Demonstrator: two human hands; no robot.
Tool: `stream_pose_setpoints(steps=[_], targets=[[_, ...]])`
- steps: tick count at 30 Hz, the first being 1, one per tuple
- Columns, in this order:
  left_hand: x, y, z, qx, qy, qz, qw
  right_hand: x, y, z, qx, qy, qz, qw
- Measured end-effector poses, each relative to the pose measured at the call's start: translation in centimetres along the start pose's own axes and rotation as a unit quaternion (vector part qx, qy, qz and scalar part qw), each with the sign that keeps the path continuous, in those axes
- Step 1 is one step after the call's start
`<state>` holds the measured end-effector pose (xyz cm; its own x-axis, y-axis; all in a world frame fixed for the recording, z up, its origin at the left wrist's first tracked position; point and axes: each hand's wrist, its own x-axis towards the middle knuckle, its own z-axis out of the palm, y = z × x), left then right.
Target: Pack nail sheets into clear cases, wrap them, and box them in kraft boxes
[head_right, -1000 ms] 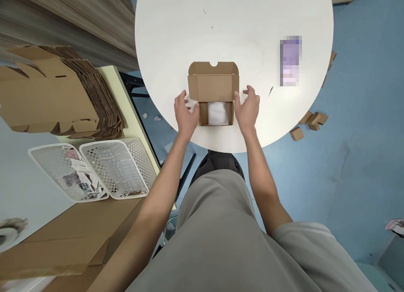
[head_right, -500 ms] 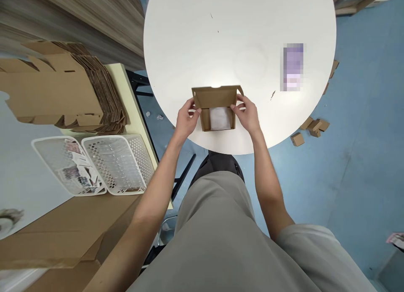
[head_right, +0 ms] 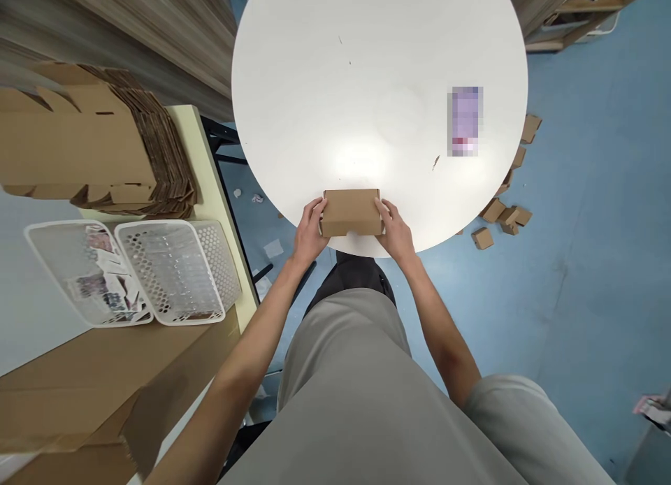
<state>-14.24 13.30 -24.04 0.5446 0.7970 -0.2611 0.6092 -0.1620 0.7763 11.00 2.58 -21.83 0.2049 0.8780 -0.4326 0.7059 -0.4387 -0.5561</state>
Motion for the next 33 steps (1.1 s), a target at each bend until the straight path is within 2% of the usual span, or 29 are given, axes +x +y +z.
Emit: stream_pose_setpoints(steps=[6,10,13,15,18,22,28,33], targets=[[-3.4,-0.6,2.6,0.041,-0.048,-0.038,0.997,-2.1,0.7,2.2,-0.038,-0.023,-0.010,0.999],[-3.7,-0.4,4.2,0.054,-0.028,-0.068,0.996,-2.2,0.4,3.7,-0.042,0.001,0.012,0.999],[-3.3,0.3,4.5,0.037,-0.001,-0.078,0.996,-2.1,0.2,3.7,-0.017,0.006,0.024,1.000],[-3.1,0.8,4.3,0.024,0.024,-0.081,0.996,-2.2,0.1,3.2,0.003,0.015,0.046,0.999],[-3.2,2.1,3.9,0.015,0.064,-0.092,0.994,-2.7,-0.2,1.8,0.040,0.068,0.076,0.994],[-3.3,4.7,3.3,0.032,0.093,-0.118,0.988,-3.6,-1.0,-0.6,0.076,0.129,0.099,0.984],[-3.5,9.3,3.3,0.093,0.048,-0.201,0.974,-4.5,-3.1,-3.9,0.004,0.083,0.183,0.980],[-3.9,10.3,3.1,0.073,0.030,-0.228,0.970,-5.1,-4.4,-4.5,-0.025,0.050,0.192,0.980]])
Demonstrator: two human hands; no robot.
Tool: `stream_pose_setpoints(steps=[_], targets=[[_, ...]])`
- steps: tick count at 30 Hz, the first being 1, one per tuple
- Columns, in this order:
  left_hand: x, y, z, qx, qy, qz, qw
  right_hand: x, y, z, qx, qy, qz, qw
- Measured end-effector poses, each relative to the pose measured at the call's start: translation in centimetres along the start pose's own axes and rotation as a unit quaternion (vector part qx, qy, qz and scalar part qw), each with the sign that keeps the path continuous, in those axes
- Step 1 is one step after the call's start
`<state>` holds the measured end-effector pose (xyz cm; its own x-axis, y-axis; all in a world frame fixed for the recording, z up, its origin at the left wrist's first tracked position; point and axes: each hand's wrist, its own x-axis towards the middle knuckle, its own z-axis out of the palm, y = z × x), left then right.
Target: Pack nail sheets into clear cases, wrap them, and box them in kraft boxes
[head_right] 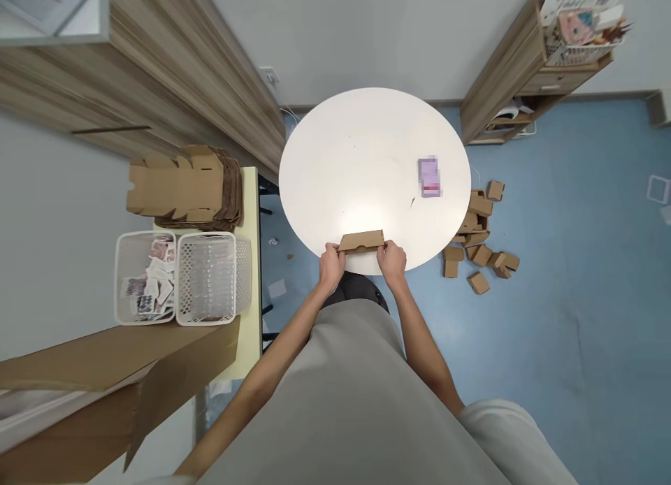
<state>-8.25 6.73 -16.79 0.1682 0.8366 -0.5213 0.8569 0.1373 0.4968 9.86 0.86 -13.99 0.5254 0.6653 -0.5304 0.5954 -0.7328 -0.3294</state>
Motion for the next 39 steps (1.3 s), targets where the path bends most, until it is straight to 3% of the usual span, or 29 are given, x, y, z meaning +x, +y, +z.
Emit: stream_pose_setpoints(steps=[8,13,20,26,34,39], targets=[[1.3,-1.3,-1.6,-0.016,0.018,-0.011,1.000,-0.5,-1.7,0.9,-0.085,-0.046,-0.027,0.995],[2.7,-2.3,-2.0,-0.013,0.013,-0.005,1.000,0.3,-2.5,1.4,-0.086,-0.040,-0.030,0.995],[4.0,-2.4,-2.4,-0.126,0.002,0.002,0.992,2.3,-2.3,1.3,-0.072,-0.066,-0.056,0.994],[4.7,-2.5,-2.8,-0.156,0.026,-0.009,0.987,3.7,-0.8,1.4,0.082,-0.107,-0.074,0.988],[6.3,-4.6,-2.1,-0.185,0.025,-0.004,0.982,4.8,0.4,3.0,0.148,-0.119,-0.026,0.981],[7.7,-5.0,-1.5,-0.274,-0.011,-0.063,0.960,4.7,0.4,3.4,0.288,-0.141,0.054,0.946]])
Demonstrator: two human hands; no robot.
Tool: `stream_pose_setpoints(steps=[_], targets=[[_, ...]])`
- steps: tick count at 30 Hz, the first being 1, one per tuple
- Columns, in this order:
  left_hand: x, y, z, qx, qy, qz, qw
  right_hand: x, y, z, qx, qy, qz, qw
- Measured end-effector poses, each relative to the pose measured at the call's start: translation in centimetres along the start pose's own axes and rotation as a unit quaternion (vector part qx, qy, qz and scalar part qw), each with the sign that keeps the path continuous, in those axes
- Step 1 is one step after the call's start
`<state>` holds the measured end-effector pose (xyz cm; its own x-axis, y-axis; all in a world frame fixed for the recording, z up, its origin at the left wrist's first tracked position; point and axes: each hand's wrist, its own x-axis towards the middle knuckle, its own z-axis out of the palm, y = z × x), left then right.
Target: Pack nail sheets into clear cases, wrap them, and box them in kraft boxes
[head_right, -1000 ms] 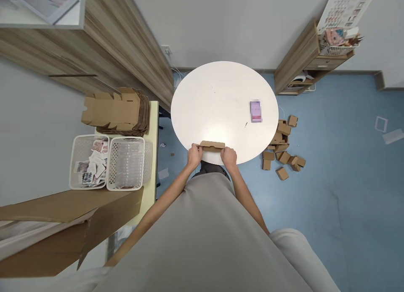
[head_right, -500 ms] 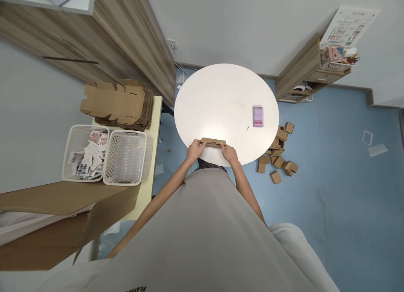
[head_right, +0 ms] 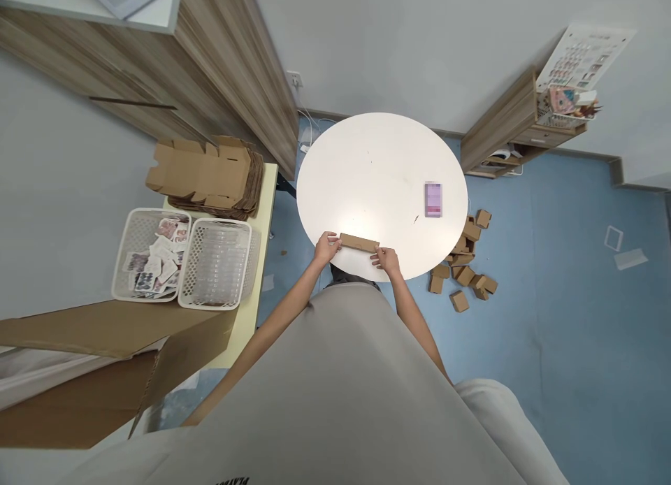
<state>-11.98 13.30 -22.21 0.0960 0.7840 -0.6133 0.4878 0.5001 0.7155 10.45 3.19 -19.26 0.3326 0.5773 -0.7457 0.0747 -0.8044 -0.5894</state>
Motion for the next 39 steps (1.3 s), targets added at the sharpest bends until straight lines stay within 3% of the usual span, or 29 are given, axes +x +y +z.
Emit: stream_pose_setpoints(steps=[3,6,14,19,25,28,34,39], targets=[[0.3,0.4,0.2,-0.074,-0.034,-0.022,0.996,0.0,-0.4,-0.1,0.033,-0.011,0.008,0.999],[-0.6,0.8,0.2,-0.113,-0.040,-0.001,0.993,-0.5,-0.8,0.0,0.021,-0.015,-0.031,0.999],[-3.7,1.1,-1.7,-0.253,0.041,0.058,0.965,-2.8,-2.0,1.9,0.032,0.035,-0.193,0.980],[-5.3,2.9,-4.8,-0.380,0.072,0.114,0.915,-4.4,-6.3,3.5,0.078,0.044,-0.299,0.950],[-8.8,4.1,-8.5,-0.408,0.138,0.184,0.883,-8.0,-11.5,5.2,0.116,0.021,-0.396,0.911],[-10.7,4.1,-9.9,-0.412,0.167,0.208,0.871,-9.4,-12.4,6.1,0.130,-0.004,-0.403,0.906],[-13.8,5.3,-11.7,-0.375,0.236,0.261,0.858,-9.9,-13.3,8.0,0.144,-0.051,-0.339,0.928],[-17.0,8.5,-10.1,-0.280,0.325,0.337,0.838,-10.0,-14.9,9.2,0.156,-0.080,-0.270,0.947]])
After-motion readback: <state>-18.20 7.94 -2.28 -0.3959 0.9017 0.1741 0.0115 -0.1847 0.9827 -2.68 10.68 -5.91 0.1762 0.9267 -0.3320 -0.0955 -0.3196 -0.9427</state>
